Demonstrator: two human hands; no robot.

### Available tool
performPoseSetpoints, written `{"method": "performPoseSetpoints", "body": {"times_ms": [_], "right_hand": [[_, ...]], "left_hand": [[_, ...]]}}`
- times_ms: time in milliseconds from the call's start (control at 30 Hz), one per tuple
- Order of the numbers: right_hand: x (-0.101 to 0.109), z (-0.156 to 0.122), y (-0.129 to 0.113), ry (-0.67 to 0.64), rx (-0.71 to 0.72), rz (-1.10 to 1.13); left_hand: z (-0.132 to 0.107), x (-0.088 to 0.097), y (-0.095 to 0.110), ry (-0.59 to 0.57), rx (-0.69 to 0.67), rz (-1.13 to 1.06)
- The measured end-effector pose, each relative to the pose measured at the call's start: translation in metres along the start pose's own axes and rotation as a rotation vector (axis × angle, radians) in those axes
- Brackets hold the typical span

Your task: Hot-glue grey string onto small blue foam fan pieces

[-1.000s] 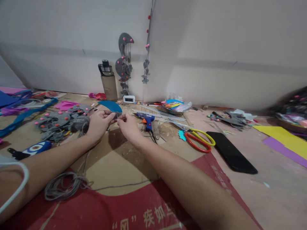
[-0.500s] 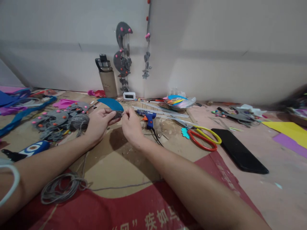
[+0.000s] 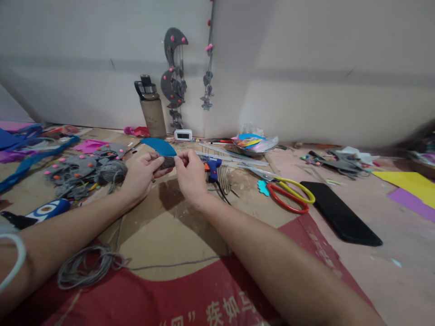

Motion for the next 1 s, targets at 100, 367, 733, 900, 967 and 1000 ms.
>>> {"method": "performPoseSetpoints", "body": {"times_ms": [100, 367, 733, 900, 967, 1000], "right_hand": [[0.0005, 0.0010, 0.0010, 0.008, 0.002, 0.000], [0.0008, 0.0026, 0.0050, 0.023, 0.020, -0.018], [0.0027, 0.0037, 0.0048, 0.022, 0.056, -0.040], [0.0031, 0.0032, 0.0035, 0.029, 0.061, -0.026], [0.0031, 0.0024, 0.0033, 0.025, 0.076, -0.029], [0.0030, 0.0019, 0.0036, 0.019, 0.084, -0.030]], "left_hand": [[-0.0022, -0.0010, 0.0019, 0.006, 0.012, -0.012], [-0.0068, -0.0028, 0.0065, 0.046, 0.051, -0.050], [-0.0083, -0.0035, 0.0065, 0.037, 0.101, -0.110], [-0.0073, -0.0040, 0.0061, 0.032, 0.135, -0.134], [-0.0068, -0.0040, 0.0059, 0.021, 0.151, -0.147], [-0.0065, -0.0038, 0.0057, 0.018, 0.158, -0.151]]}}
Point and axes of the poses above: each hand's wrist, its own z-axis towards the middle knuckle, its own x-axis out of the back of the hand, y = z × x, the point moved 1 cm from there along z, towards the middle knuckle, and after that the axes turned 13 degrees about y, right-handed, at the moved point
